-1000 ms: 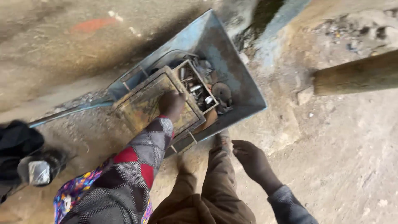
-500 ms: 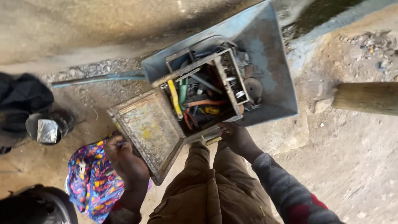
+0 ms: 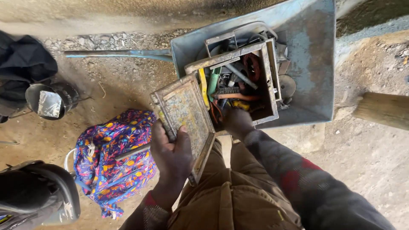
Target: The person retrieves a small metal piece from a toolbox and moves to a workbench. They use a hammer to strike the metal piece on a wooden block, then switch to pliers to bend and shape the metal while continuing to hammer it.
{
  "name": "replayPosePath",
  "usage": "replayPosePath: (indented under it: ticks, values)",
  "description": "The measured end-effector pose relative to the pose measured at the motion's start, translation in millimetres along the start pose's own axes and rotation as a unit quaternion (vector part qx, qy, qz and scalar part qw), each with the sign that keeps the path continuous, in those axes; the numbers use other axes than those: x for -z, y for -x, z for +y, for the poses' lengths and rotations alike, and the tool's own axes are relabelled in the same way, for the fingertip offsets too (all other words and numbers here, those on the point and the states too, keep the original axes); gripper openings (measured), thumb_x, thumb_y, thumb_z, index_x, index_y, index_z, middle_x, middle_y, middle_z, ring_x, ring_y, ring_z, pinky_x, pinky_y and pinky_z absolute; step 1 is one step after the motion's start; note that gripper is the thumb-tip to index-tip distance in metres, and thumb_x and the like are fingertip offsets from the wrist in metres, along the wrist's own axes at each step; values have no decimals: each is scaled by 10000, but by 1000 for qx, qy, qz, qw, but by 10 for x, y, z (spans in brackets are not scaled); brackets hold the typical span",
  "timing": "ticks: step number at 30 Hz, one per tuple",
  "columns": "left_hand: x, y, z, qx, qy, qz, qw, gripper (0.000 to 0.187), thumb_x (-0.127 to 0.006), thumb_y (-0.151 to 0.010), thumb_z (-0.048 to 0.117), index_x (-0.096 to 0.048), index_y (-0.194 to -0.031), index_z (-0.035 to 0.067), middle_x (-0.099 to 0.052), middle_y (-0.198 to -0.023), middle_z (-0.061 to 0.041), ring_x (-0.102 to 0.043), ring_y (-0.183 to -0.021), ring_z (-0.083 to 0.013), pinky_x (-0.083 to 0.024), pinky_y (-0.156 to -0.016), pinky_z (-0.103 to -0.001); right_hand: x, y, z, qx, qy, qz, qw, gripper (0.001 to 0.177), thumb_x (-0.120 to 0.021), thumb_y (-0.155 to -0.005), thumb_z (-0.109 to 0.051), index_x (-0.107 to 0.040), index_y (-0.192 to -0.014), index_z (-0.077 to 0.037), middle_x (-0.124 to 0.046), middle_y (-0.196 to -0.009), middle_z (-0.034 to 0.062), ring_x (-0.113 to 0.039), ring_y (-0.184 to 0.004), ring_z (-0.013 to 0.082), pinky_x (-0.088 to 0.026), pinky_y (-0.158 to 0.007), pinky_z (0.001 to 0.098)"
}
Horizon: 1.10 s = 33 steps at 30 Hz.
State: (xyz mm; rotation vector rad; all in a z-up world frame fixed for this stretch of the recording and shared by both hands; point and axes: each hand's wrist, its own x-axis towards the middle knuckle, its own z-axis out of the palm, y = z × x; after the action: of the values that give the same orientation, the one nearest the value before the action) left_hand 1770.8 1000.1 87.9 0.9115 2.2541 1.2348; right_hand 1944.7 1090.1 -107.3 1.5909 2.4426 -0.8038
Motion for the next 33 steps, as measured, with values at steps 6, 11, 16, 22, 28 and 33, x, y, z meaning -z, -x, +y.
replayPosePath:
  ticks: [6, 11, 16, 22, 28, 33]
  values:
    - [-30, -38, 80, -36, 31, -6, 999, 265, -655, -891, 24, -593, -1141, -35, -545, -772, -153, -526, -604, -183, -453, -504, -335, -450, -529, 5, -85, -7, -231, 969, 555, -477, -960, -519, -566, -1360, -144, -657, -1295, 193, -668, -1206, 410, -560, -956, 578]
    - [2, -51, 271, -61, 42, -34, 997, 206, -610, -913, 15, -546, -1105, -22, -519, -764, -81, -496, -558, -119, -419, -469, -247, 329, -163, -33, -188, -683, -244, 662, 280, -643, -919, -295, -625, -1066, -58, -563, -764, -35, -554, -630, 58, -458, -543, 134]
    - [-23, -25, 232, -61, 45, -13, 997, 222, -632, -899, 24, -567, -1105, -27, -518, -781, -89, -485, -593, -141, -422, -520, -293, 920, 431, 504, -43, -492, -90, 865, 305, -744, -886, -348, -690, -987, -65, -638, -1091, 77, -606, -1029, 255, -465, -900, 332]
    - [-40, 10, -65, -45, 50, -1, 998, 231, -666, -872, 31, -557, -1071, -12, -474, -834, -91, -458, -747, -137, -416, -629, -327, 1070, 1148, 958, -40, -588, 40, 807, 166, -686, -958, -191, -695, -970, -26, -498, -1403, 96, -494, -1331, 265, -403, -1147, 416]
    - [-27, -31, 74, -67, 10, -13, 998, 184, -646, -920, 14, -515, -1049, 4, -452, -861, -98, -450, -753, -176, -410, -664, -352, 660, 1289, 1078, -163, -717, 75, 674, 395, -741, -950, -189, -593, -627, -18, -479, -406, 134, -597, -403, 283, -528, -548, 318]
    - [-151, -5, 77, -72, -2, -9, 997, 189, -652, -911, 15, -515, -1041, 26, -462, -872, -75, -461, -755, -171, -422, -673, -341, 1316, 1421, 624, -146, -681, 91, 711, 461, -731, -927, -212, -561, -532, -47, -482, -347, 150, -583, -355, 252, -450, -471, 268]
